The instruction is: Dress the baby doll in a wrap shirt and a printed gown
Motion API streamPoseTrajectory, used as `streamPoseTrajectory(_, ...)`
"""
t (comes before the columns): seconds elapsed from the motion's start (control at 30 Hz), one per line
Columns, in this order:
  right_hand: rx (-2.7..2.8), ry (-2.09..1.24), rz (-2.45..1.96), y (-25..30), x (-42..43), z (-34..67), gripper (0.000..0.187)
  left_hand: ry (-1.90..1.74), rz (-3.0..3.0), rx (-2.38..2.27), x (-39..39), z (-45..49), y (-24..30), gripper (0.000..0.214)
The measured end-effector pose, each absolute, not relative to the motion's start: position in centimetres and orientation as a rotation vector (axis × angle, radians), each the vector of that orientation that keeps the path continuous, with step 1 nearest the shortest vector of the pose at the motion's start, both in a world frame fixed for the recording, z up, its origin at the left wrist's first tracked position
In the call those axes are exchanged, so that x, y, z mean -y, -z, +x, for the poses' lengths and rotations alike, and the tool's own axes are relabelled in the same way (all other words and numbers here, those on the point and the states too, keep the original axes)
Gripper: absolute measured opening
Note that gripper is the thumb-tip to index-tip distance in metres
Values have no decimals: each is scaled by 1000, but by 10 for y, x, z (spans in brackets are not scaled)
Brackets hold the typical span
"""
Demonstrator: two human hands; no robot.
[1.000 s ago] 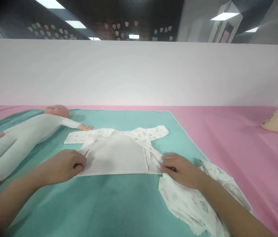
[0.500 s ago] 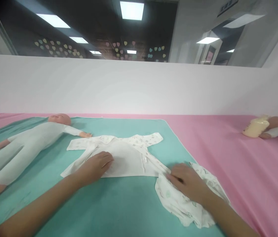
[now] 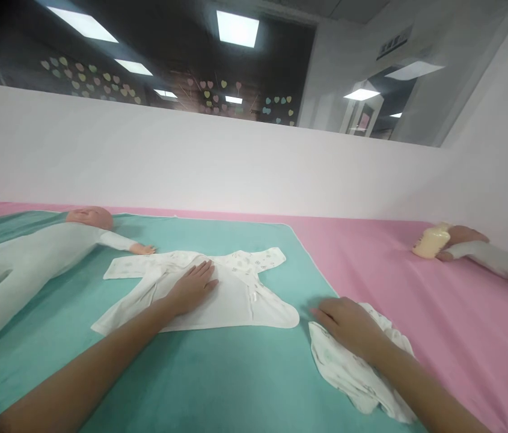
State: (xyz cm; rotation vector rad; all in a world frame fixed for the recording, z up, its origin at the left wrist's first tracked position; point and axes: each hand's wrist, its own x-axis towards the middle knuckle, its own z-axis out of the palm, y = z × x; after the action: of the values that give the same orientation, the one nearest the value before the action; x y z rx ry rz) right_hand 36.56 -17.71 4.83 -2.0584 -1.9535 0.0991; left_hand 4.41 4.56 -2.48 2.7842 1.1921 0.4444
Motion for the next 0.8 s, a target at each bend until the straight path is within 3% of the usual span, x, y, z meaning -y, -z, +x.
streamPoseTrajectory(0.2,2124,-98,-1908,-70,90,279,34,-430,2804,-1187,-44,42,23,57)
streamPoseTrajectory(0.4,2242,-170,-2032,-43,9,243,29,-403,2820,-1213,-40,43,18,54)
streamPoseTrajectory(0.67,1988,-179,-2012,-29,-4,264,28,-376,2816,-1215,-42,43,19,53)
streamPoseTrajectory(0.8,2019,-355,-1942,-32,-1,264,32,-360,2777,-1286,-39,44,15,57)
